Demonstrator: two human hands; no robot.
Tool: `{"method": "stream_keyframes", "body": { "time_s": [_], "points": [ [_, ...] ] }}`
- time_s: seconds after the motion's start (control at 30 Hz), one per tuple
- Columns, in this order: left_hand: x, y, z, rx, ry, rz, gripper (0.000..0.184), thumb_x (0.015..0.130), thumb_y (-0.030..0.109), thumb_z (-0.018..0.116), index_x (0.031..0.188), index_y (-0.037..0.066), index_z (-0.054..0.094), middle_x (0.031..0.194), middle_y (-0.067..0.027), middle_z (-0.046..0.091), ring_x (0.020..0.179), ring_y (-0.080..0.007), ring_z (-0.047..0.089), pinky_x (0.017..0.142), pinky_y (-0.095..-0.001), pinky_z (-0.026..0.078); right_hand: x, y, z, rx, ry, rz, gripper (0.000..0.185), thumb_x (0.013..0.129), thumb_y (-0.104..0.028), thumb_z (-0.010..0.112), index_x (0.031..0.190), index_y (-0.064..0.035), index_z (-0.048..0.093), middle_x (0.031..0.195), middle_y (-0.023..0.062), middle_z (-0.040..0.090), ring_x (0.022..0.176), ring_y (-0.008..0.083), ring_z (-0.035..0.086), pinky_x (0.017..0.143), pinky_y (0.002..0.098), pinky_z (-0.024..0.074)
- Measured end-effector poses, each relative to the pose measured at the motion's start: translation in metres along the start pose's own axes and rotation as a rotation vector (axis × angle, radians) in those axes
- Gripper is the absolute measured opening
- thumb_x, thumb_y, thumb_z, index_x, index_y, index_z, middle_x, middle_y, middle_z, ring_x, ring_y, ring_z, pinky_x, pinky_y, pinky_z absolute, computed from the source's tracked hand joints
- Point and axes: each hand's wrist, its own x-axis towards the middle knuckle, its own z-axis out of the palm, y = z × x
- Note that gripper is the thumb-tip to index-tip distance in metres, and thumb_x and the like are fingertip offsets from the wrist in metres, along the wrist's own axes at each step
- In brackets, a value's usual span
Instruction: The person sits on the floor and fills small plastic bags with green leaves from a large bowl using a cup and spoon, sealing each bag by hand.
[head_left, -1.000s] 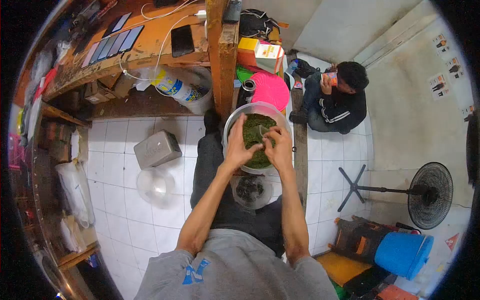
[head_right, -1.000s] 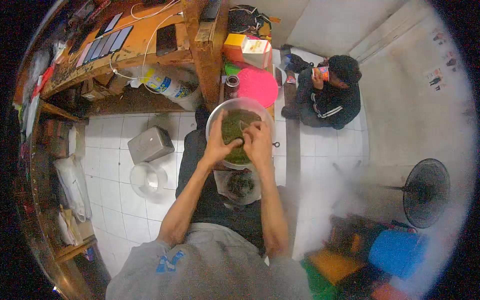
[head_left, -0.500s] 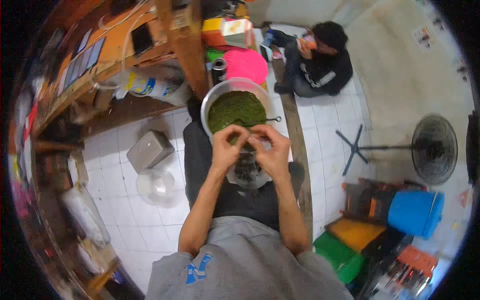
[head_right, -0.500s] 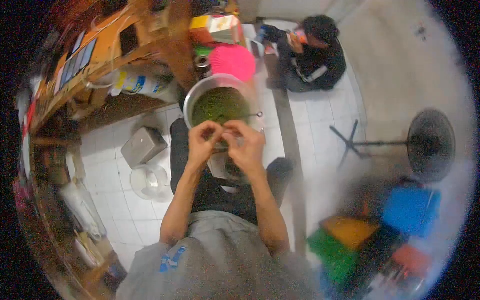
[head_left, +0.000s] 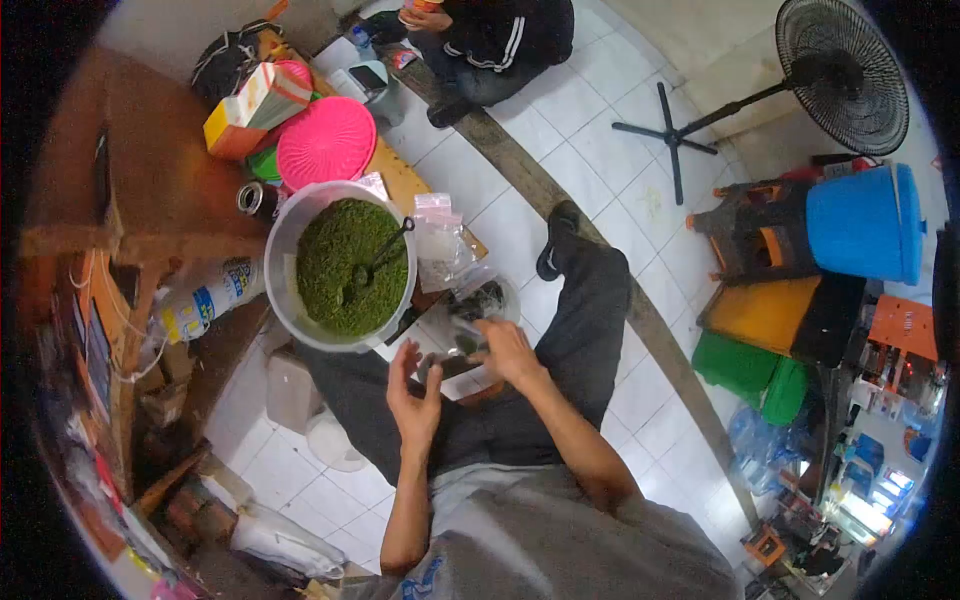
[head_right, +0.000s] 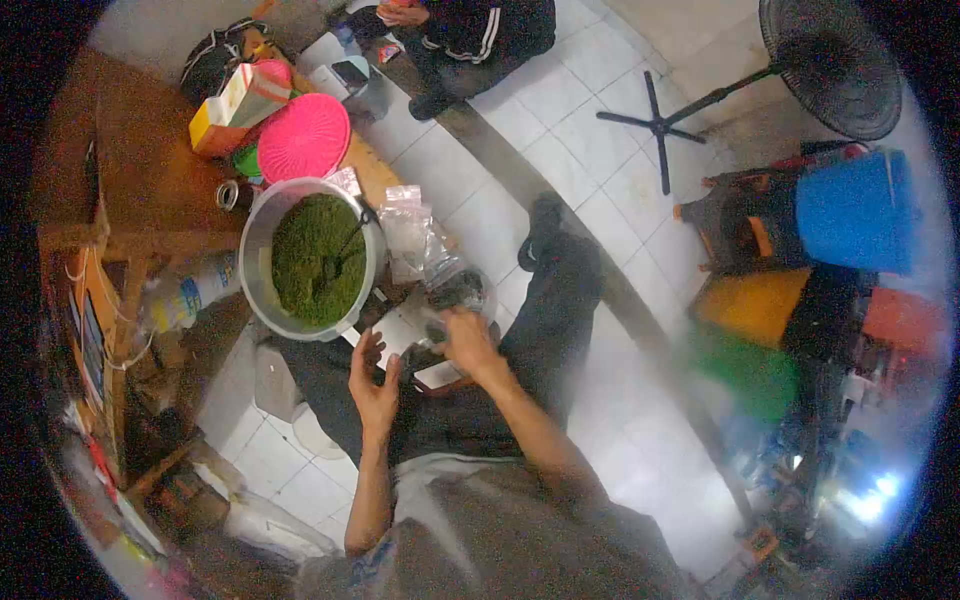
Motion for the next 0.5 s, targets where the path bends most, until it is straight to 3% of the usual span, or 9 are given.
{"method": "stream_keyframes", "body": {
  "time_s": [0.03,0.17,0.2,0.27,0.33,0.5],
  "points": [
    [0.005,-0.005,0.001,0.02,-0.033,-0.024,0.055,0.095,0.012,0.073,0.145,0.001,0.052,0.135,-0.0155,0.063,0.121,-0.0253,0.062,0.105,-0.0378,0.047,0.016,0.017,0.003,-0.233,-0.019,0.047,0.033,0.079,-0.012,0.08,0.108,0.0002,0.071,0.095,0.0229,0.073,0.096,0.0383,0.072,0.085,0.047,0.0568],
    [0.015,-0.015,0.009,0.063,-0.102,-0.146,0.046,0.097,0.013,0.07,0.139,-0.001,0.057,0.13,-0.0155,0.066,0.117,-0.0231,0.064,0.102,-0.0364,0.05,0.101,0.047,0.001,-0.045,0.115,-0.009,0.034,0.078,-0.011,0.082,0.108,0.0023,0.07,0.099,0.0227,0.07,0.095,0.0417,0.068,0.085,0.0472,0.053],
    [0.016,-0.013,0.018,0.028,-0.04,-0.164,0.041,0.094,0.013,0.073,0.131,-0.003,0.063,0.117,-0.0143,0.07,0.105,-0.0202,0.066,0.095,-0.0346,0.051,0.124,0.047,0.008,-0.02,0.171,-0.036,0.032,0.078,-0.011,0.081,0.105,0.001,0.069,0.099,0.0216,0.069,0.094,0.0414,0.067,0.083,0.0484,0.0524],
    [0.025,-0.002,0.027,0.028,-0.089,-0.245,0.037,0.096,0.01,0.07,0.13,-0.004,0.062,0.114,-0.0137,0.07,0.102,-0.0185,0.065,0.094,-0.0345,0.051,0.159,0.046,0.029,0.012,0.228,-0.058,0.031,0.077,-0.011,0.081,0.103,-0.0003,0.068,0.098,0.0205,0.068,0.093,0.0411,0.067,0.081,0.0495,0.0518],
    [0.028,-0.009,0.036,-0.016,-0.093,-0.271,0.034,0.097,0.009,0.069,0.129,-0.004,0.062,0.113,-0.0133,0.07,0.101,-0.0177,0.065,0.093,-0.0339,0.052,0.191,0.044,0.048,-0.064,0.434,-0.189,0.025,0.078,-0.01,0.08,0.099,-0.0026,0.067,0.099,0.0171,0.066,0.092,0.0383,0.067,0.078,0.0491,0.0526],
    [0.041,-0.013,0.045,0.046,-0.115,-0.322,0.037,0.098,0.012,0.069,0.131,-0.003,0.062,0.115,-0.0129,0.07,0.103,-0.018,0.065,0.094,-0.0336,0.051,0.215,0.057,0.067,-0.165,0.285,-0.151,0.028,0.071,-0.006,0.079,0.096,-0.0042,0.065,0.101,0.0146,0.066,0.102,0.0361,0.063,0.084,0.0471,0.053]
  ]
}}
